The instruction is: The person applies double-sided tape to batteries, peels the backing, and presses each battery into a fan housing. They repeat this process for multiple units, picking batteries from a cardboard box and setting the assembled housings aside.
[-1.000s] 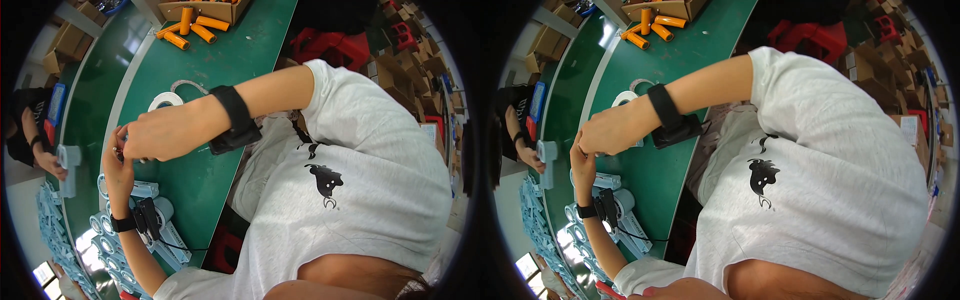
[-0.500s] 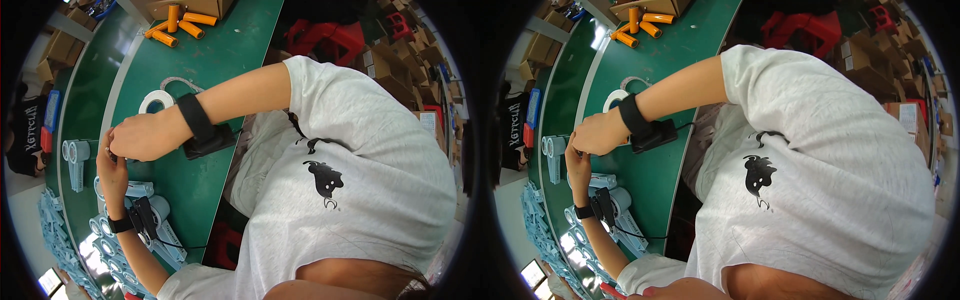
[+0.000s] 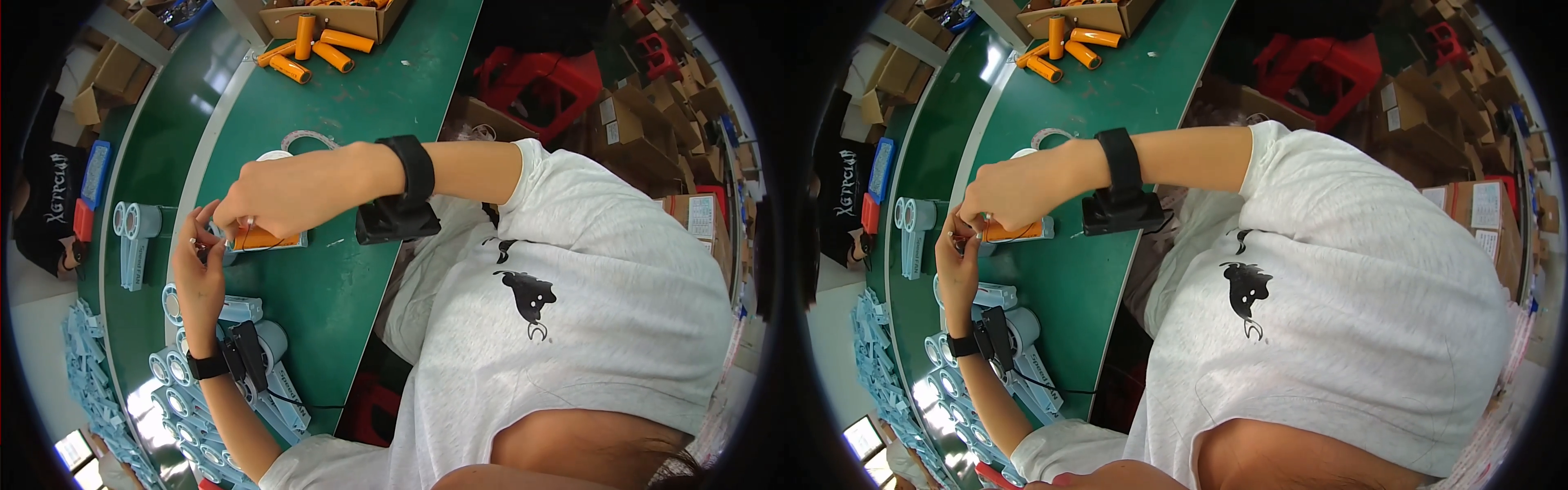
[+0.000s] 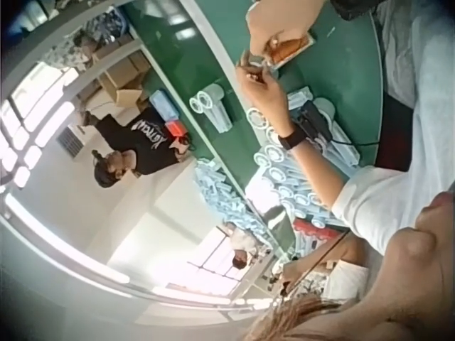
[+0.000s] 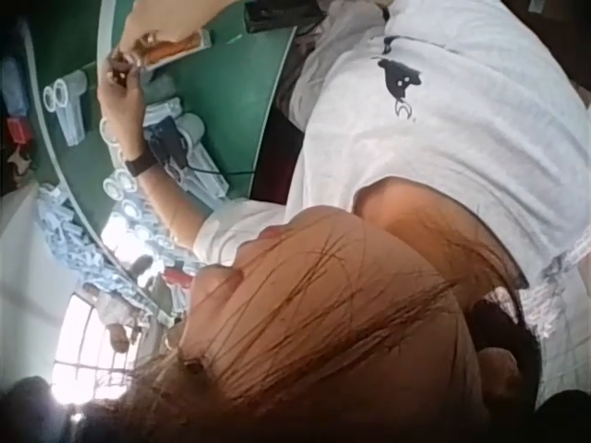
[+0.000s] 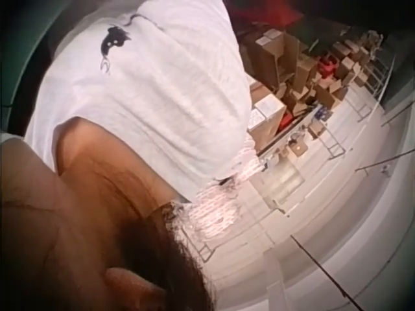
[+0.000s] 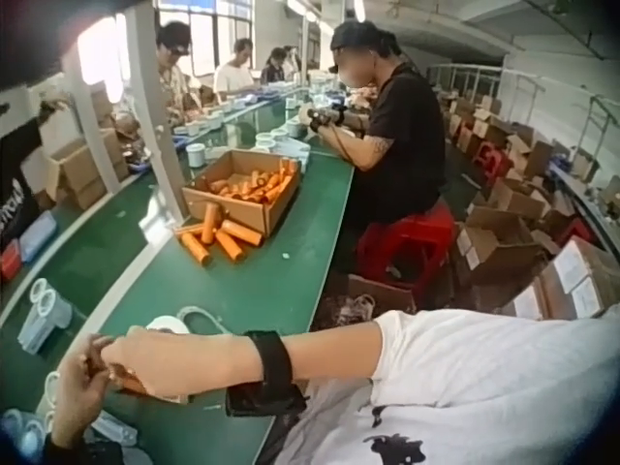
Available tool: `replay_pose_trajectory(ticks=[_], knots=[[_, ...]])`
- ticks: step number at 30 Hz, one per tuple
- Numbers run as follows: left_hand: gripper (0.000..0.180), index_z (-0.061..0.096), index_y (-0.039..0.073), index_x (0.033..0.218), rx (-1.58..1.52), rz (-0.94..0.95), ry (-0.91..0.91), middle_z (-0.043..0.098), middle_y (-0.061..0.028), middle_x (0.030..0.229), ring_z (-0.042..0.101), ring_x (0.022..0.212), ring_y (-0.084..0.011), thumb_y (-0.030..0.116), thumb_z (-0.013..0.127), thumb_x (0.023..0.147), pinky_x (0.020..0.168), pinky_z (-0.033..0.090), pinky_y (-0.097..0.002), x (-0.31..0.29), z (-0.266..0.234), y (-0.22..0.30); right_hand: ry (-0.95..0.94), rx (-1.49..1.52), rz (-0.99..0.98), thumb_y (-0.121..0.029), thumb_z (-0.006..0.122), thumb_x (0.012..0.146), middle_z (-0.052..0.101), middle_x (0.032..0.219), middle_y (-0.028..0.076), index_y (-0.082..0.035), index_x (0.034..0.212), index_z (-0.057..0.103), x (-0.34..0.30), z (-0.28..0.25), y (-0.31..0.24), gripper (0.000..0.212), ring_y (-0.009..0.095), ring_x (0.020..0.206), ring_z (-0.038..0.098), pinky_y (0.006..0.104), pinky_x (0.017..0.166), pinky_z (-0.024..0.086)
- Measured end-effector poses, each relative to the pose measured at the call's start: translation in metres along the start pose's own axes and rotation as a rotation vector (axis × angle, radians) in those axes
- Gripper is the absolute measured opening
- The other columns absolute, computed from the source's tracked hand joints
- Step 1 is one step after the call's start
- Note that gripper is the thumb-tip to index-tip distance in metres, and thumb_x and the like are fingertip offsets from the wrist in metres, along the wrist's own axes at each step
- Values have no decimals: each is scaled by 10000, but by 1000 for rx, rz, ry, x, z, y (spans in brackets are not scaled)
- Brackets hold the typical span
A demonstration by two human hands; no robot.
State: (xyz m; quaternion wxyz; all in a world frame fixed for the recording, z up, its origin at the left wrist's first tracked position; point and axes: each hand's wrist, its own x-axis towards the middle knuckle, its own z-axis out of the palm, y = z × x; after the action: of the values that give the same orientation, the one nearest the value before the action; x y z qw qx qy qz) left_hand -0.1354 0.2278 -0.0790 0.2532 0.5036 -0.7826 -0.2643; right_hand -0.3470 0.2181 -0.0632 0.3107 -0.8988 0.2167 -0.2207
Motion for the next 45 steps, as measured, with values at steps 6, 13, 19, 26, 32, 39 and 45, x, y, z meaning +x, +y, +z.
replay_pose_trajectory(ticks=[6, 13, 19, 26, 32, 39, 45], knots=[[278, 479, -57, 1027, -49, -82, 8, 568, -164, 1049, 533, 834, -187, -108, 468, 754, 759, 444, -293, -8, -2, -3, 147, 95, -157, -4, 559, 699, 562, 859, 185, 11, 911, 509, 14, 19, 5, 218, 309, 810, 571, 380, 671, 451], [342, 463, -50, 1105, -59, 47, 38, 570, -150, 1022, 528, 813, -174, -93, 479, 766, 752, 439, -281, -3, 1, -8, 137, -237, -34, -4, 561, 693, 558, 790, 175, 0, 881, 528, 10, 38, -6, 191, 331, 719, 582, 390, 634, 470], [347, 457, -46, 1128, -101, 74, 68, 574, -137, 993, 524, 812, -156, -61, 502, 784, 746, 431, -268, -9, 1, -11, 83, -319, -99, -51, 564, 708, 561, 718, 171, -1, 830, 536, 15, 23, -5, 135, 334, 658, 588, 406, 581, 474], [171, 477, -42, 979, -204, -30, -30, 545, -156, 1129, 511, 853, -129, -23, 504, 811, 760, 429, -266, -13, -9, -19, -318, -251, 7, -99, 599, 679, 591, 825, 133, 39, 817, 557, 42, 2, -13, 199, 313, 778, 570, 429, 674, 457], [77, 425, -11, 829, -308, -18, -26, 525, -157, 1163, 507, 852, -119, -48, 487, 802, 777, 422, -256, -2, -8, -15, -158, -236, -46, -113, 586, 699, 590, 871, 142, 31, 806, 575, 45, 24, 6, 180, 310, 813, 571, 409, 698, 461], [112, 381, -1, 781, -322, 0, -25, 502, -174, 1203, 516, 875, -125, -89, 449, 789, 769, 431, -250, 1, -8, -12, -46, -230, 20, -92, 588, 699, 592, 662, 143, -8, 817, 586, 40, 42, 15, 145, 302, 683, 598, 404, 593, 477], [114, 386, -7, 766, -313, -38, 14, 496, -179, 1208, 520, 852, -119, -91, 461, 783, 730, 440, -242, -5, -3, -9, 157, -343, -30, -110, 594, 699, 580, 634, 120, -40, 756, 578, 33, 60, 16, 91, 294, 628, 583, 373, 568, 459]])
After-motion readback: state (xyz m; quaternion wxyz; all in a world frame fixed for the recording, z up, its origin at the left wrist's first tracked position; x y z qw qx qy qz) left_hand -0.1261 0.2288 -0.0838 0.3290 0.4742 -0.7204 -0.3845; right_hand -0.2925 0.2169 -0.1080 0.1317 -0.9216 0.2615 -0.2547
